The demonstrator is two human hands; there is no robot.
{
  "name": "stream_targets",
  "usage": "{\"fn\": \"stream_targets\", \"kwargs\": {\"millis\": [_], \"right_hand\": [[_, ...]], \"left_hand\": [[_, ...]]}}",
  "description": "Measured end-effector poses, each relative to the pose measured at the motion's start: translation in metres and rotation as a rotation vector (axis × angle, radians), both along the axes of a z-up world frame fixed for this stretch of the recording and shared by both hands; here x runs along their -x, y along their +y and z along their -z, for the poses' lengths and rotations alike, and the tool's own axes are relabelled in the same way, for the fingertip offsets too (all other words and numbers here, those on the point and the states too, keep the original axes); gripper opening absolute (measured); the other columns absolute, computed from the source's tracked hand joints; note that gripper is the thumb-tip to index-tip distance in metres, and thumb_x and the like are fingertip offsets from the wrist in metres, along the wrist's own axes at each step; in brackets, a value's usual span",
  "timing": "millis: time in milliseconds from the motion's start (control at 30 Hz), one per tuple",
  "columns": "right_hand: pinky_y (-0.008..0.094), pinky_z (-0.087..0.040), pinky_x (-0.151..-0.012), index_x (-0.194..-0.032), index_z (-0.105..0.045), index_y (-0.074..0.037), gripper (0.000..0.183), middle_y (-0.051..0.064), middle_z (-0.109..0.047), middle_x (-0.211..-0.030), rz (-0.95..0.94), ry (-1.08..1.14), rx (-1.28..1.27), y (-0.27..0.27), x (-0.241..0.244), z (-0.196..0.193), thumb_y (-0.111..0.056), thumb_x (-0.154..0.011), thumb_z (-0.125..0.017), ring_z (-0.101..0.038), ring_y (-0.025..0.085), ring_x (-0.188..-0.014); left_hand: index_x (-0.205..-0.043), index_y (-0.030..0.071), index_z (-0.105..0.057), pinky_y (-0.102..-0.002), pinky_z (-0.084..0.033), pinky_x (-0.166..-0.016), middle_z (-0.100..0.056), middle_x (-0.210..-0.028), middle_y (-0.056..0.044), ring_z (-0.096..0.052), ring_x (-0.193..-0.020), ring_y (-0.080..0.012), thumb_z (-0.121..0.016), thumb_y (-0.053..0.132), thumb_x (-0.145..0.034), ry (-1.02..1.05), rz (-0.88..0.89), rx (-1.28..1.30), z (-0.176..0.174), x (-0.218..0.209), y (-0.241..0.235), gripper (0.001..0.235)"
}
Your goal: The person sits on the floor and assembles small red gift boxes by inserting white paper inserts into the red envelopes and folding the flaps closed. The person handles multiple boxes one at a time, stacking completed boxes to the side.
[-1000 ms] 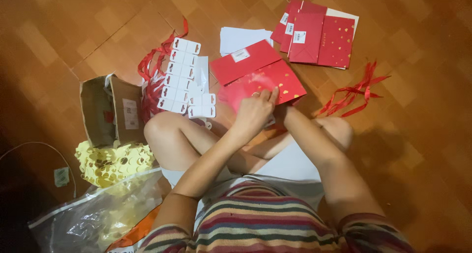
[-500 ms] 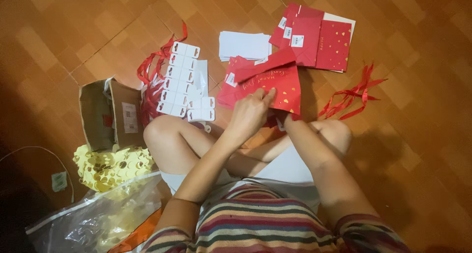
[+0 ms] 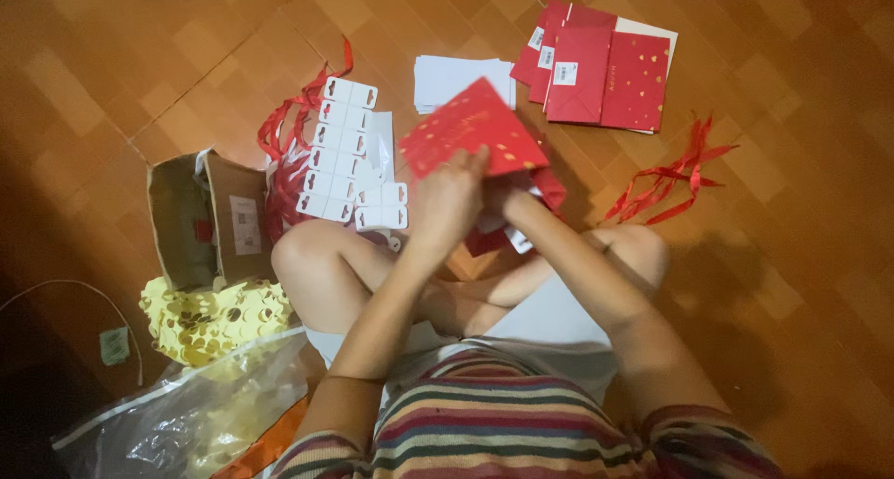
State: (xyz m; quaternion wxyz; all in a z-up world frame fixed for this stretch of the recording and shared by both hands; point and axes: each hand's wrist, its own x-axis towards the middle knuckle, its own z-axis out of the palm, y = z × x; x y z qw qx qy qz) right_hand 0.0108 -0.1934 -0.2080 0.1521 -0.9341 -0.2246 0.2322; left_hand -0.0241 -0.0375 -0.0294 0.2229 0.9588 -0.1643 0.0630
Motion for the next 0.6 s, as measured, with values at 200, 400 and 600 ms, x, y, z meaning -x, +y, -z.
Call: {"fn": "stream_targets", "kwargs": {"millis": [200, 400, 600], "right_hand": [[0.040, -0.054, -0.085, -0.114, -0.070, -0.003, 0.028, 0.016, -0.074, -0.110, -0.335, 0.424, -0.478, -0.039, -0.024, -0.180, -0.025, -0.098, -0.065, -0.069, 0.029, -0.099], [0.044, -0.058, -0.095, -0.118, -0.065, 0.001, 0.028, 0.018, -0.069, -0.110, 0.539, 0.448, -1.700, -0.084, -0.172, -0.080, -0.024, -0.110, -0.071, -0.069, 0.028, -0.101], [0.055, -0.040, -0.109, -0.146, -0.046, -0.002, 0.086, 0.021, -0.051, -0.146, 0.292, -0.136, -0.381, -0.032, -0.231, 0.097, -0.040, -0.081, -0.087, -0.048, 0.033, -0.134]], "left_hand": [[-0.120, 0.006, -0.068, -0.045, -0.055, -0.062, -0.061, -0.088, -0.014, -0.068, -0.078, -0.0334, -0.072, 0.015, -0.074, -0.016, 0.016, 0.107, -0.005, -0.005, 0.028, 0.047], [-0.130, 0.009, -0.066, -0.042, -0.057, -0.070, -0.062, -0.098, -0.010, -0.067, -0.088, -0.0300, -0.062, -0.002, -0.079, -0.060, 0.086, 0.179, -0.012, 0.020, 0.027, 0.053], [-0.130, 0.011, -0.068, -0.041, -0.056, -0.065, -0.062, -0.095, -0.010, -0.067, -0.084, -0.0296, -0.064, -0.001, -0.075, 0.052, 0.180, 0.208, -0.010, 0.026, 0.032, 0.057]]}}
